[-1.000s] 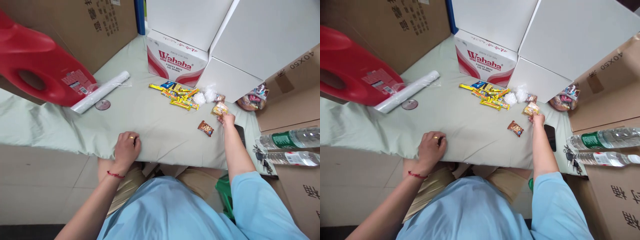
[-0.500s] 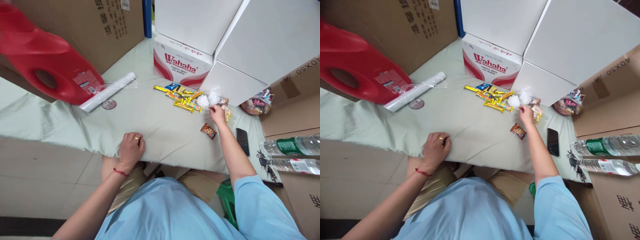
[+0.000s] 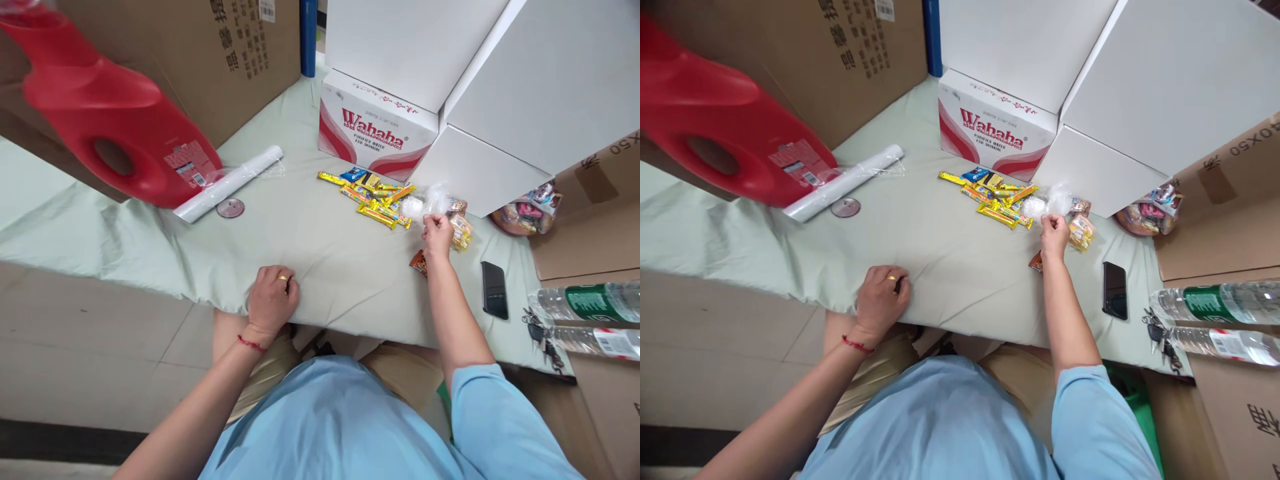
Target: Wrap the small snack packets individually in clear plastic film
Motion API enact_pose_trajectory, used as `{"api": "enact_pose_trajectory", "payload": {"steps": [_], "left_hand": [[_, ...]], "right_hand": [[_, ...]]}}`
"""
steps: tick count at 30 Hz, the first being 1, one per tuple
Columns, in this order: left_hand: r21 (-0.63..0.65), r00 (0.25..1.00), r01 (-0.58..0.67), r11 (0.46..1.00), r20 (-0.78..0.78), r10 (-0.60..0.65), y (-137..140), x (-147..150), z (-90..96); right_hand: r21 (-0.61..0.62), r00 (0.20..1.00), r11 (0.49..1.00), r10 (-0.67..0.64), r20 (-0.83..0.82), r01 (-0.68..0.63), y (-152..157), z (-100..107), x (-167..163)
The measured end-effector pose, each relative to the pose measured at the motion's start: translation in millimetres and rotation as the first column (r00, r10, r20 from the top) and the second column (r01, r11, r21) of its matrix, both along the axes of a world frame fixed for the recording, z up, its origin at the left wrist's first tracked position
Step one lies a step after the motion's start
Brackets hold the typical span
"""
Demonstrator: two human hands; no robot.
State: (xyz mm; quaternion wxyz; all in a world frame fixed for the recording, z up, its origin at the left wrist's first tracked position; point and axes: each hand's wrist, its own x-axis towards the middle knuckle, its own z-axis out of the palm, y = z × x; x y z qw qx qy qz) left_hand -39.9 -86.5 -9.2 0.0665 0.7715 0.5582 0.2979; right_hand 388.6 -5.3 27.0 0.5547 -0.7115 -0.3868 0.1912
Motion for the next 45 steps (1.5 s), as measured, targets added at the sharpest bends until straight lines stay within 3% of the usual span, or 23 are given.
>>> {"api": "enact_pose_trajectory", "payload": {"steps": [3,6,9,12,15,18,20,23,28,33,35,39,43,45], "left_hand": [[-0.009,1.0,-0.001,1.0,0.017,0.001,0.6,0.0,-0.4],[-0.033,0.998,-0.015,0.999,0.06,0.017,-0.3,-1.5,1.2],[-0.081,0.988,-0.036,0.996,0.145,0.048,-2.8,-2.0,6.3],[-0.177,0.949,-0.03,0.984,0.305,0.083,-4.0,9.3,16.1],[-0.251,0.893,0.079,0.965,0.448,0.043,0.4,41.2,27.6],[-0.21,0.828,0.235,0.949,0.554,-0.082,10.1,85.2,33.6],[-0.176,0.78,0.34,0.924,0.602,-0.173,17.0,110.8,31.8],[-0.221,0.779,0.406,0.887,0.591,-0.21,22.9,132.4,23.0],[-0.326,0.826,0.345,0.88,0.552,-0.119,21.4,133.0,13.2],[-0.338,0.758,0.324,0.883,0.651,-0.029,23.3,129.2,9.9],[-0.371,0.74,0.301,0.878,0.672,0.031,25.0,129.2,7.5],[-0.399,0.673,0.322,0.859,0.734,0.089,25.8,127.8,5.1],[-0.377,0.625,0.325,0.867,0.774,0.102,25.8,123.7,4.9],[-0.351,0.625,0.349,0.869,0.778,0.063,26.3,121.5,4.3]], "right_hand": [[0.183,0.927,0.981,0.125,-0.355,-0.062,-16.5,2.1,-33.6],[0.259,0.746,0.945,0.318,-0.586,-0.199,-32.8,-4.3,-71.4],[0.279,0.585,0.914,0.403,-0.704,-0.294,-44.4,-13.4,-96.8],[0.273,0.521,0.897,0.427,-0.739,-0.347,-48.0,-17.7,-104.9],[0.267,0.53,0.896,0.428,-0.732,-0.354,-46.5,-16.8,-103.7],[0.274,0.553,0.894,0.437,-0.709,-0.354,-45.6,-15.4,-103.6],[0.264,0.567,0.884,0.453,-0.688,-0.386,-46.7,-15.4,-105.8],[0.213,0.586,0.849,0.495,-0.641,-0.484,-50.3,-16.4,-110.4],[0.133,0.579,0.712,0.652,-0.489,-0.689,-56.6,-17.2,-116.1],[0.187,0.471,0.58,0.778,-0.416,-0.793,-57.8,-24.4,-118.1],[0.183,0.479,0.58,0.781,-0.4,-0.794,-56.8,-29.0,-118.7],[0.16,0.58,0.642,0.754,-0.308,-0.75,-56.7,-30.8,-120.3],[0.128,0.581,0.604,0.794,-0.179,-0.786,-58.5,-27.1,-122.5],[0.094,0.598,0.614,0.787,-0.154,-0.784,-58.1,-27.6,-122.8]]}}
